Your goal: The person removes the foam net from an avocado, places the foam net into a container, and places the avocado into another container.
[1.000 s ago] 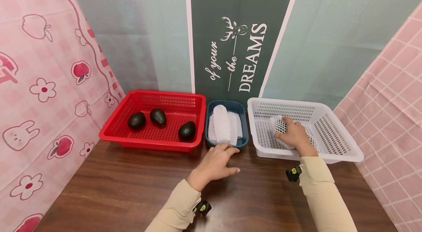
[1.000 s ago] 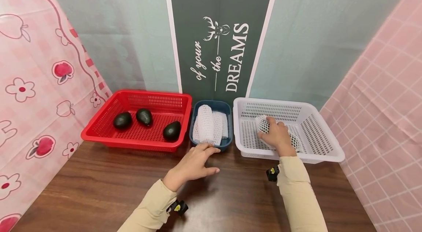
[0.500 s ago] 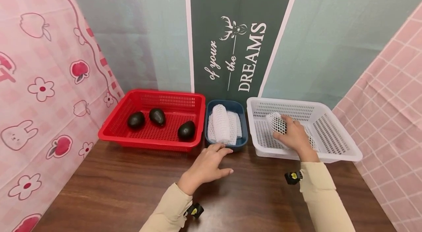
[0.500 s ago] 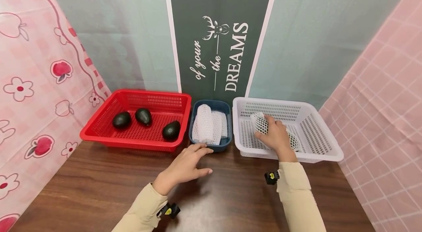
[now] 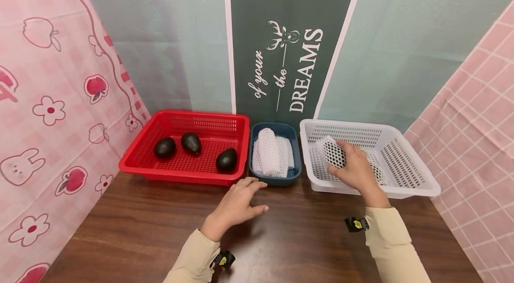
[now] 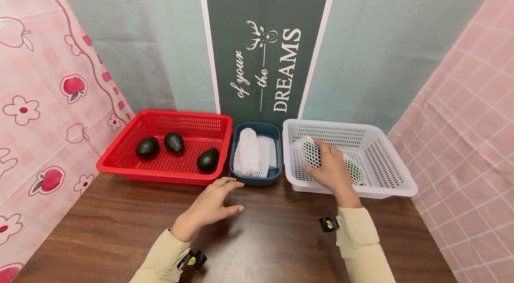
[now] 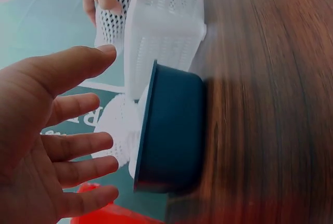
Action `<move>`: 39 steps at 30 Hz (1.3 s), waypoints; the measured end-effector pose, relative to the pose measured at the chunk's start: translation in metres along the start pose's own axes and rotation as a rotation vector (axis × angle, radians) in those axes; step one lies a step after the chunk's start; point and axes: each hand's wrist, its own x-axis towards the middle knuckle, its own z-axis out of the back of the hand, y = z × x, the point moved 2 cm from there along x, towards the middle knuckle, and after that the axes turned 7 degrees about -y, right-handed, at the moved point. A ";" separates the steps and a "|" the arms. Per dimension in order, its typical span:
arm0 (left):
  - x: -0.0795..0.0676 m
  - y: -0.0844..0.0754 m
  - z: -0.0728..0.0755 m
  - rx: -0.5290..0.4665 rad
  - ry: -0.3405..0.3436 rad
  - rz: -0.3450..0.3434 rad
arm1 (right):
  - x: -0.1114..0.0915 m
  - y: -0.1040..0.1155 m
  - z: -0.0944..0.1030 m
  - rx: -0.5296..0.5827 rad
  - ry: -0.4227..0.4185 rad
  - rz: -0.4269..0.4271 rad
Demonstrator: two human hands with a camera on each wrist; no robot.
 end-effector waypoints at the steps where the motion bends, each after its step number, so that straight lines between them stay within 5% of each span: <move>1: -0.001 0.001 0.001 -0.004 -0.005 0.004 | -0.001 0.002 0.000 0.000 0.000 0.003; 12: -0.010 0.012 0.004 0.003 -0.034 0.015 | -0.007 0.017 0.002 0.012 -0.009 0.049; 26: -0.019 0.009 0.009 0.182 -0.062 -0.042 | -0.015 0.034 0.001 0.021 -0.044 0.139; 39: -0.029 0.019 0.018 0.134 -0.069 0.010 | -0.022 0.048 -0.003 0.026 -0.032 0.227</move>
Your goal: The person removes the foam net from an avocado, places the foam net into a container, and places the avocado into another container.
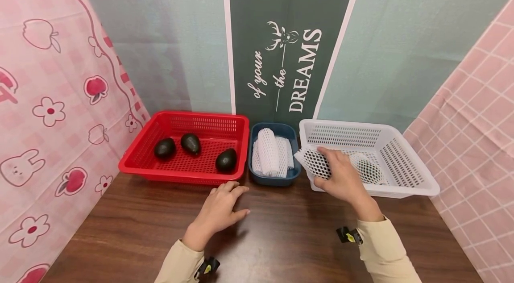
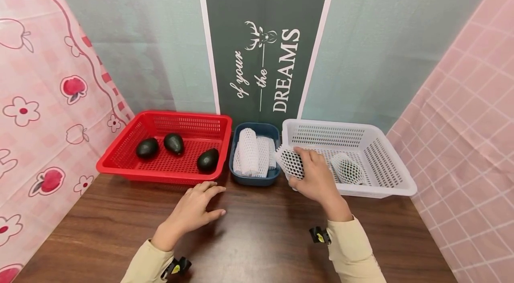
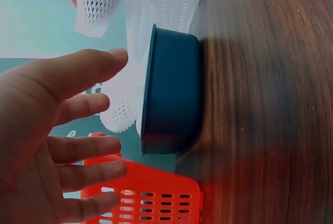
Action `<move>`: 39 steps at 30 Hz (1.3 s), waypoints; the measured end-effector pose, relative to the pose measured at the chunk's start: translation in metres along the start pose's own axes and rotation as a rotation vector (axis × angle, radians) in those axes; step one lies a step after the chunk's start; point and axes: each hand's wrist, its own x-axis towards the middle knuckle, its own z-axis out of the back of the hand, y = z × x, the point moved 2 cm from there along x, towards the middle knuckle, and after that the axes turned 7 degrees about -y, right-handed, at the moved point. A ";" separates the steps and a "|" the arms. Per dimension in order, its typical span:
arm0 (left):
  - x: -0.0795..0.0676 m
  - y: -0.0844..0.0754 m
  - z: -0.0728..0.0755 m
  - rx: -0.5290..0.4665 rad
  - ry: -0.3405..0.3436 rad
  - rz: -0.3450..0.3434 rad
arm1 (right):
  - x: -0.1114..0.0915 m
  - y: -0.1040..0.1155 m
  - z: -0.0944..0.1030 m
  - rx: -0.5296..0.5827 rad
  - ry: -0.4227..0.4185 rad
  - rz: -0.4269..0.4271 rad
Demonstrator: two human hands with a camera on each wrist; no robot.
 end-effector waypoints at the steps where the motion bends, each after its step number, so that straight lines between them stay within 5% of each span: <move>1: -0.001 0.001 0.001 -0.002 0.002 0.004 | 0.000 0.001 0.000 0.001 0.000 0.007; 26: -0.015 0.017 0.011 0.008 -0.027 0.058 | -0.008 0.028 -0.013 0.088 -0.004 0.197; 39: -0.022 0.026 0.013 0.032 -0.033 0.075 | -0.014 0.041 -0.026 0.120 0.073 0.240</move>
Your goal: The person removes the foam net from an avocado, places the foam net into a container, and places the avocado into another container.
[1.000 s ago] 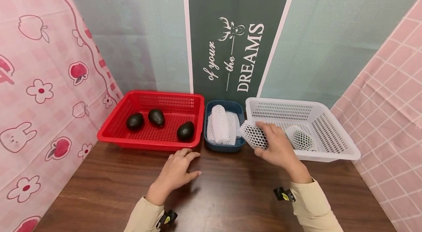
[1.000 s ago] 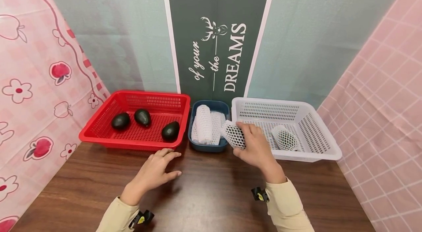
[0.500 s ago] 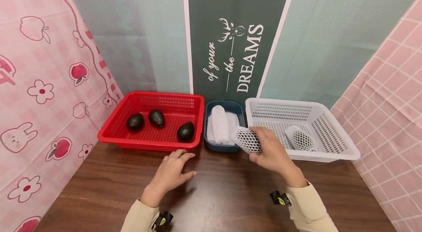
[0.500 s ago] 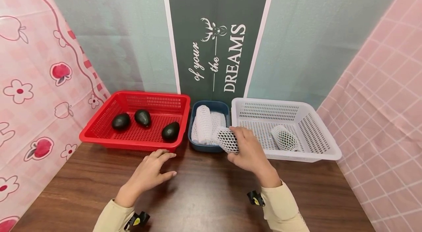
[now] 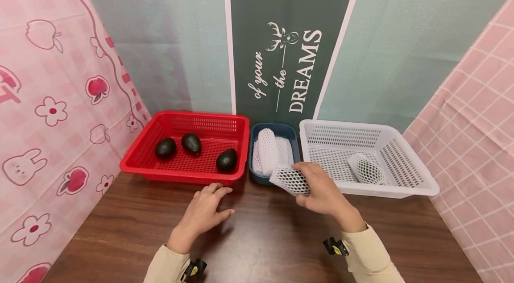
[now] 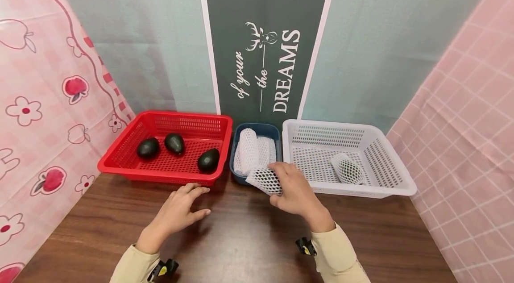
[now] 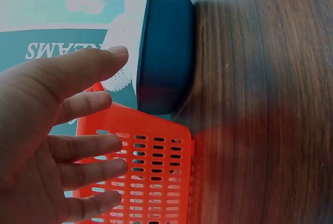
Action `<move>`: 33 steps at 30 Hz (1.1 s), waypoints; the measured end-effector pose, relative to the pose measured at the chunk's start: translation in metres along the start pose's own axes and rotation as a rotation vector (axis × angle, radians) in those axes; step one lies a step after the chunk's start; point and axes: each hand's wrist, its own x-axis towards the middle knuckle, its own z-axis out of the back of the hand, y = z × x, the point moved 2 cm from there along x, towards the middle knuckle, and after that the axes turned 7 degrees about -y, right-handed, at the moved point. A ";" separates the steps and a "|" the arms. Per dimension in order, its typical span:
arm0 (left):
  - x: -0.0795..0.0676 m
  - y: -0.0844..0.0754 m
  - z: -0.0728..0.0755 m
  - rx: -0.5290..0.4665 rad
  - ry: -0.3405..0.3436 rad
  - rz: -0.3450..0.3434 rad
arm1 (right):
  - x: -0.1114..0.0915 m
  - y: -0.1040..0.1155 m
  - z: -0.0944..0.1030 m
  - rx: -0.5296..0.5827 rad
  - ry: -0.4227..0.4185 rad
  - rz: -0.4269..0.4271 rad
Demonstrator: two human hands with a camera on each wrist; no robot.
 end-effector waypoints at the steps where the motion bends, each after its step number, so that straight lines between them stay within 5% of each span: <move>1: 0.000 0.001 0.000 0.000 0.000 -0.001 | 0.000 0.001 -0.001 0.004 0.007 0.001; 33: -0.012 0.026 0.002 0.037 0.049 0.102 | -0.013 0.011 -0.056 0.009 0.078 0.107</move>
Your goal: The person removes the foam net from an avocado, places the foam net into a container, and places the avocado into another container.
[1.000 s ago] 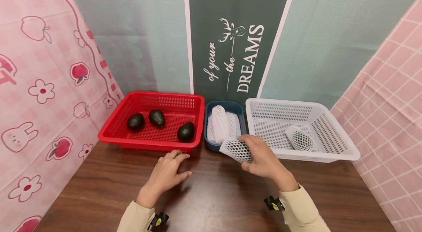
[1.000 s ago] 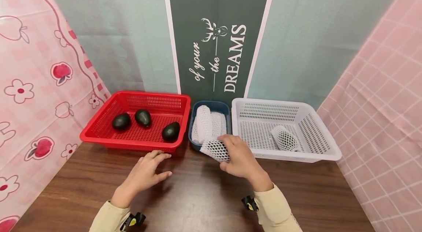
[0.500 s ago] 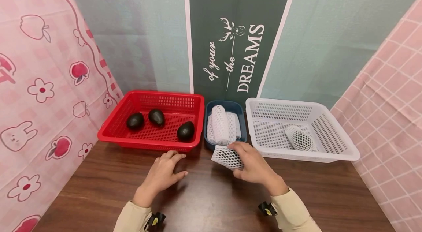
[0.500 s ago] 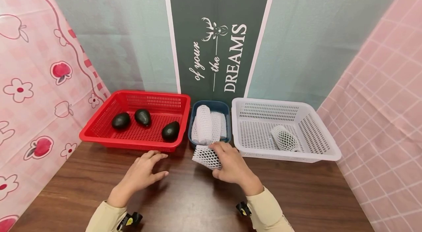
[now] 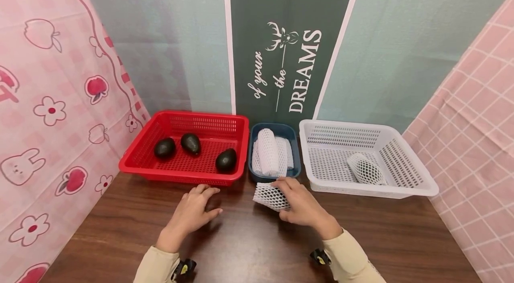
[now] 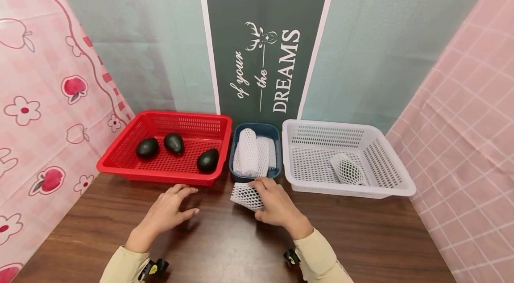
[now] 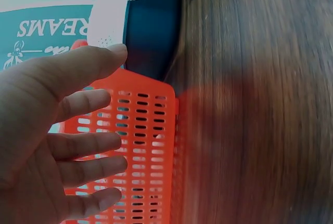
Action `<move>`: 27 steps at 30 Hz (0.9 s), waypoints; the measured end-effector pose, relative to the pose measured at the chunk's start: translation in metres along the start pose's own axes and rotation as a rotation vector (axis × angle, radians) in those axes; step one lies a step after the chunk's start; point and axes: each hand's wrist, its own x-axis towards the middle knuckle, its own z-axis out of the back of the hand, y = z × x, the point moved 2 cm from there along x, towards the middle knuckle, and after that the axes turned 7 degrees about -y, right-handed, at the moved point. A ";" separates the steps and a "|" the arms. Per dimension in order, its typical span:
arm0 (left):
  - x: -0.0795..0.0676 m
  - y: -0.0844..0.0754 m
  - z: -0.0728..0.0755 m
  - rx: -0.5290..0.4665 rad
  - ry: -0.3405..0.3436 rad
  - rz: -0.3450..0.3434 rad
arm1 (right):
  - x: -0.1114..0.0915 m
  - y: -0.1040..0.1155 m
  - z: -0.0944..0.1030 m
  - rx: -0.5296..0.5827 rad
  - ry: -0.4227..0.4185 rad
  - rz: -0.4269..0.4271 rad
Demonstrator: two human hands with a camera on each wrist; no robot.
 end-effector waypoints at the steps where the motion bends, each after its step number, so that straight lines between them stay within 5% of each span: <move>1: 0.000 0.001 0.000 0.001 0.001 0.003 | 0.000 0.000 -0.001 0.000 0.005 0.001; 27: -0.008 0.013 0.001 0.010 0.021 0.048 | 0.000 0.001 -0.032 0.001 0.126 -0.038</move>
